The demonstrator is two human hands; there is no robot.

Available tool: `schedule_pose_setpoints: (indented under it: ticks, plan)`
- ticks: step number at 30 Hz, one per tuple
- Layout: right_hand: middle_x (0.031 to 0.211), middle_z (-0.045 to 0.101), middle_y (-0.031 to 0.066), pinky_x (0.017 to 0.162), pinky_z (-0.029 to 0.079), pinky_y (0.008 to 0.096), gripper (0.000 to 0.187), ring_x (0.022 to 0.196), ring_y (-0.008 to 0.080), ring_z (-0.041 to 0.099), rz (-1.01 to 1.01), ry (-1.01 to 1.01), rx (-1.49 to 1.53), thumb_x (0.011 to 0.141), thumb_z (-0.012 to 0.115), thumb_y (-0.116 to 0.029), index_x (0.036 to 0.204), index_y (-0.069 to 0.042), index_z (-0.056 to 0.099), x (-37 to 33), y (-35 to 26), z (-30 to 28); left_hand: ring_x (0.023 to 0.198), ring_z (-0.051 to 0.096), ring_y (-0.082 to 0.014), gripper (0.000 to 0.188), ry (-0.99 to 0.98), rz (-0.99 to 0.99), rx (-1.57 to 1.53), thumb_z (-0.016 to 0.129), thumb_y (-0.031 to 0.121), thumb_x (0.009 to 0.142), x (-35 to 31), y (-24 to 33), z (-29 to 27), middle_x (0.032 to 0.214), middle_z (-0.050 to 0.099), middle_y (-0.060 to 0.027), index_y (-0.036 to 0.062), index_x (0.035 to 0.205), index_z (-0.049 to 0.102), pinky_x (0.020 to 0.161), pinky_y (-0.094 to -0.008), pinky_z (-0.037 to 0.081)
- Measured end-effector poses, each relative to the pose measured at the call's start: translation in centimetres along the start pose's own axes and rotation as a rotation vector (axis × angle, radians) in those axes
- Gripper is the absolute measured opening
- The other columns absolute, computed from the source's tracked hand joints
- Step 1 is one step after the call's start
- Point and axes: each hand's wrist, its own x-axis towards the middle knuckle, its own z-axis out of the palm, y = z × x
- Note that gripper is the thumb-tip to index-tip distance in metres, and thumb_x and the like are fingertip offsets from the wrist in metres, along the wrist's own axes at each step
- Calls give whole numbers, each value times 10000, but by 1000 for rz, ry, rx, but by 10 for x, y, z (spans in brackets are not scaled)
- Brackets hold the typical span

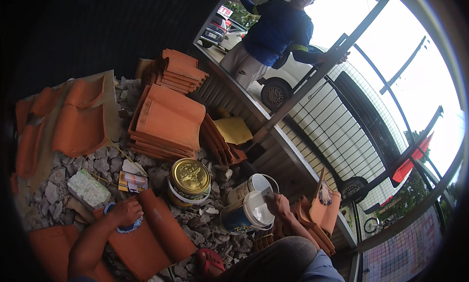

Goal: The person stirs paint in a container with a scraper, attaches a roller cover onto a paint roller frame, and applies paint to a roof tile using the paint roller.

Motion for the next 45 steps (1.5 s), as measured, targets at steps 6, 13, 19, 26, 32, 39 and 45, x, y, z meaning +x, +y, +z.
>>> schedule_pose_setpoints:
  ticks: [6, 13, 19, 26, 32, 39, 45]
  plan:
    - [802, 685, 217, 689, 538, 437, 331, 738, 380, 706, -39, -6, -42, 908, 647, -339, 939, -16, 712, -9, 12, 1, 899, 648, -317, 189, 22, -20, -74, 707, 208, 880, 3, -3, 4, 820, 623, -107, 72, 758, 657, 808, -445, 570]
    - [686, 651, 36, 586, 465, 347, 253, 634, 133, 605, 81, -267, 396, 892, 712, -233, 867, 19, 709, -2, 1, -12, 880, 648, -333, 188, 7, 10, -45, 696, 198, 887, 7, -1, -3, 822, 619, -119, 65, 763, 646, 792, -452, 563]
    - [650, 641, 45, 545, 446, 329, 205, 597, 136, 604, 165, -492, 437, 905, 712, -205, 874, -3, 727, -8, -2, -38, 895, 651, -332, 164, -54, -111, -72, 707, 189, 877, 9, 1, -3, 845, 624, -118, 52, 800, 659, 783, -455, 562]
    - [627, 617, 26, 485, 422, 287, 175, 534, 113, 574, 186, -353, 799, 939, 745, -172, 942, 2, 723, -7, 8, -46, 829, 663, -335, 188, 59, -21, -84, 690, 204, 894, 11, 4, -8, 837, 629, -122, 59, 780, 650, 775, -464, 565]
    - [612, 600, 19, 439, 391, 291, 187, 488, 114, 547, 244, -250, 924, 959, 733, -177, 915, 3, 710, -6, 10, -34, 810, 656, -333, 180, -23, -113, -81, 691, 196, 890, 7, 9, -9, 817, 617, -120, 64, 777, 647, 760, -460, 561]
    - [622, 642, 45, 470, 433, 321, 244, 505, 123, 563, 292, -182, 546, 926, 707, -220, 827, 3, 706, 6, 5, -10, 845, 653, -369, 164, -144, -176, -96, 663, 193, 919, 6, 14, -16, 859, 623, -139, 56, 831, 644, 783, -480, 544]
    - [693, 668, 220, 653, 532, 442, 329, 637, 319, 695, 82, 53, 219, 881, 709, -277, 883, 53, 712, 19, 50, 6, 989, 640, -408, 163, -155, -213, -115, 636, 195, 952, 21, 16, -15, 1011, 632, -179, 33, 933, 640, 854, -514, 526]
